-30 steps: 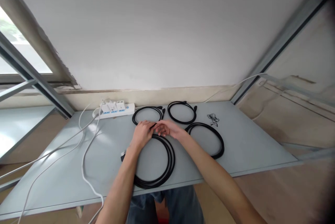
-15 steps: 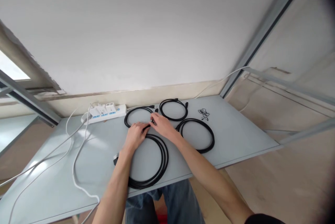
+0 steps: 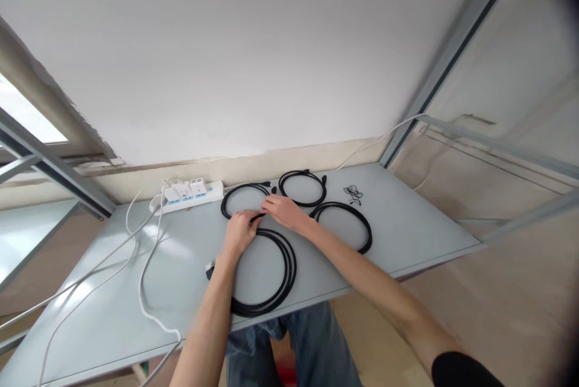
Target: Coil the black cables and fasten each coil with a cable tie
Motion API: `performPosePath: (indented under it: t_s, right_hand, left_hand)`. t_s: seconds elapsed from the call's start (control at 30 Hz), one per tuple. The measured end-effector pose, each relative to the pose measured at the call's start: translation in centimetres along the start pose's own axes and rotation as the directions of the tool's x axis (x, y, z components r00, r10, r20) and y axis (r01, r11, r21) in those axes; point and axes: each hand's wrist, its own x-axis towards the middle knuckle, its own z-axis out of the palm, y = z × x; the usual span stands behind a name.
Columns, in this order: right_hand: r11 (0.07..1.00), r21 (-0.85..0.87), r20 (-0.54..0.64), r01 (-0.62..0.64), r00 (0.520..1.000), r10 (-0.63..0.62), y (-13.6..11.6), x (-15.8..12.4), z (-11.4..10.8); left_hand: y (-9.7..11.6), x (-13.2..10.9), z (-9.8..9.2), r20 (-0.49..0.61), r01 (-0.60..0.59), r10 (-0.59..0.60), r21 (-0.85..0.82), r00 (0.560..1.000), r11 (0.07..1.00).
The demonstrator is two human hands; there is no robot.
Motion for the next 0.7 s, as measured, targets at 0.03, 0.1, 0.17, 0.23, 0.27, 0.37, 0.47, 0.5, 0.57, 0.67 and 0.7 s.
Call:
performPosePath:
  t_s: [0.03,0.1,0.17,0.23,0.27,0.37,0.47,0.5,0.57,0.67,0.7]
  right_hand:
    - [0.997,-0.039,0.022,0.064,0.998,-0.063,0.4,-0.1,-0.2]
    - [0.979,-0.093,0.063,0.181,0.983,-0.175,1.2,-0.2,-0.7]
    - [0.955,-0.138,0.096,0.263,0.963,-0.251,2.0,-0.1,-1.2]
    - [0.924,-0.199,0.144,0.325,0.943,-0.301,2.5,0.2,-1.8]
    - [0.906,-0.232,0.174,0.355,0.931,-0.320,2.7,0.5,-2.0]
    - [0.840,-0.307,0.268,0.447,0.888,-0.374,2.4,1.7,-2.4]
    - [0.780,-0.335,0.333,0.529,0.841,-0.427,1.9,2.9,-2.8]
    - [0.767,-0.339,0.346,0.545,0.830,-0.437,1.7,3.2,-3.0]
    - [0.755,-0.347,0.358,0.556,0.823,-0.441,1.6,3.6,-3.5]
    - [0.782,-0.342,0.365,0.521,0.841,-0.400,1.3,3.7,-4.3]
    - [0.811,-0.326,0.368,0.486,0.855,-0.365,1.1,3.6,-4.5]
  left_hand:
    - [0.0,0.0,0.0,-0.007,0.003,-0.003,-0.005,1.000,1.000]
    - [0.0,0.0,0.1,-0.028,-0.001,0.000,-0.010,1.000,1.000]
    - [-0.1,0.1,0.2,-0.051,-0.013,0.013,-0.012,0.999,1.000]
    - [-0.1,0.2,0.3,-0.066,-0.029,0.029,-0.007,0.997,1.000]
    - [-0.2,0.2,0.3,-0.069,-0.036,0.036,-0.002,0.997,0.999]
    - [-0.2,0.2,0.3,-0.062,-0.040,0.042,0.025,0.997,0.999]
    - [-0.2,0.2,0.2,-0.050,-0.037,0.039,0.041,0.998,0.998]
    - [-0.2,0.1,0.1,-0.052,-0.038,0.040,0.036,0.998,0.999]
    - [-0.2,0.1,0.1,-0.059,-0.047,0.048,0.015,0.997,0.999]
    - [-0.3,0.2,0.2,-0.073,-0.056,0.056,-0.006,0.996,0.998]
    - [-0.3,0.2,0.2,-0.077,-0.055,0.054,-0.011,0.996,0.998]
